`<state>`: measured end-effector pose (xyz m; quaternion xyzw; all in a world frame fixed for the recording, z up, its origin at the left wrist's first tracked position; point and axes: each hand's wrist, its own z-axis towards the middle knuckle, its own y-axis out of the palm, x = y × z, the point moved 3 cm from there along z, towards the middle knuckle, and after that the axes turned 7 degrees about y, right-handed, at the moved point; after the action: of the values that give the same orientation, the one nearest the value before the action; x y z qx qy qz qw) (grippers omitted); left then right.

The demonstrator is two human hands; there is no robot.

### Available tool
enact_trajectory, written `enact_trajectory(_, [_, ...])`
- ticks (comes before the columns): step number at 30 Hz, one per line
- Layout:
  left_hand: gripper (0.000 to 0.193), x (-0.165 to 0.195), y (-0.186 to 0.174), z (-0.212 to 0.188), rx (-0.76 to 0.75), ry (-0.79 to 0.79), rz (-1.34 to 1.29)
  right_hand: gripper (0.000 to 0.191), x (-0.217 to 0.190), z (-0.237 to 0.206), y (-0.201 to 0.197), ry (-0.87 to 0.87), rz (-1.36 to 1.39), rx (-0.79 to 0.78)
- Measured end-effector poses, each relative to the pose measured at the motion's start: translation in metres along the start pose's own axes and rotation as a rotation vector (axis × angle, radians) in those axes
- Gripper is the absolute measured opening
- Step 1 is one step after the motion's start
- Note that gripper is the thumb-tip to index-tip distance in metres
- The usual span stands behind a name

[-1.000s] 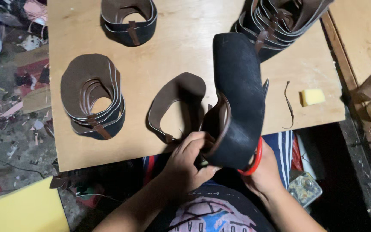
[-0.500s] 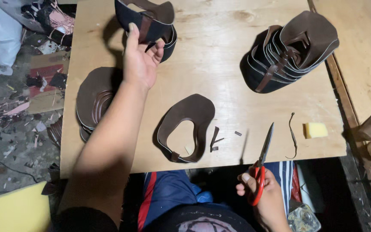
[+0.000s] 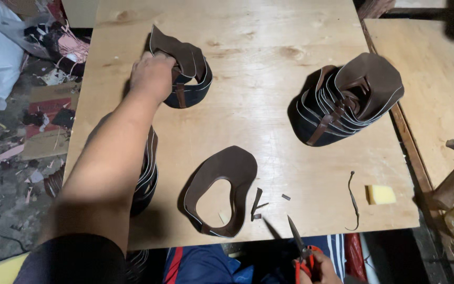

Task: The person trims excess leather edges from shoe upper components using red-handled shears, rotating each upper to cut small strips of scrap off the seam line, and sets finished uppers on the workbench with the other completed pairs.

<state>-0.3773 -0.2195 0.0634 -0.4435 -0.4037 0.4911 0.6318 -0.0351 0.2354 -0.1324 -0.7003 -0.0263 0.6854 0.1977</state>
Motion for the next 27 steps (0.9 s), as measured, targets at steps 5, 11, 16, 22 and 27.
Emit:
enact_trajectory(5, [0.012, -0.003, 0.004, 0.010, 0.144, -0.049, -0.153, 0.040, 0.017, 0.045, 0.017, 1.131, 0.738, -0.103])
enact_trajectory(11, [0.012, -0.004, 0.026, 0.003, 0.060, -0.217, -0.339, 0.040, 0.000, 0.021, 0.021, -0.012, -0.092, 0.074])
enact_trajectory(16, [0.044, 0.004, 0.034, -0.010, -0.149, -0.069, -0.212, 0.054, 0.014, 0.011, 0.007, 0.142, -0.186, 0.004])
enact_trajectory(22, [0.047, 0.010, 0.040, -0.019, -0.220, -0.153, -0.216, 0.051, -0.004, 0.000, 0.004, 0.209, -0.355, 0.004])
enact_trajectory(27, [0.067, 0.053, 0.036, -0.066, 0.296, 0.012, -0.183, 0.050, -0.014, -0.003, 0.001, 0.145, -0.333, -0.006])
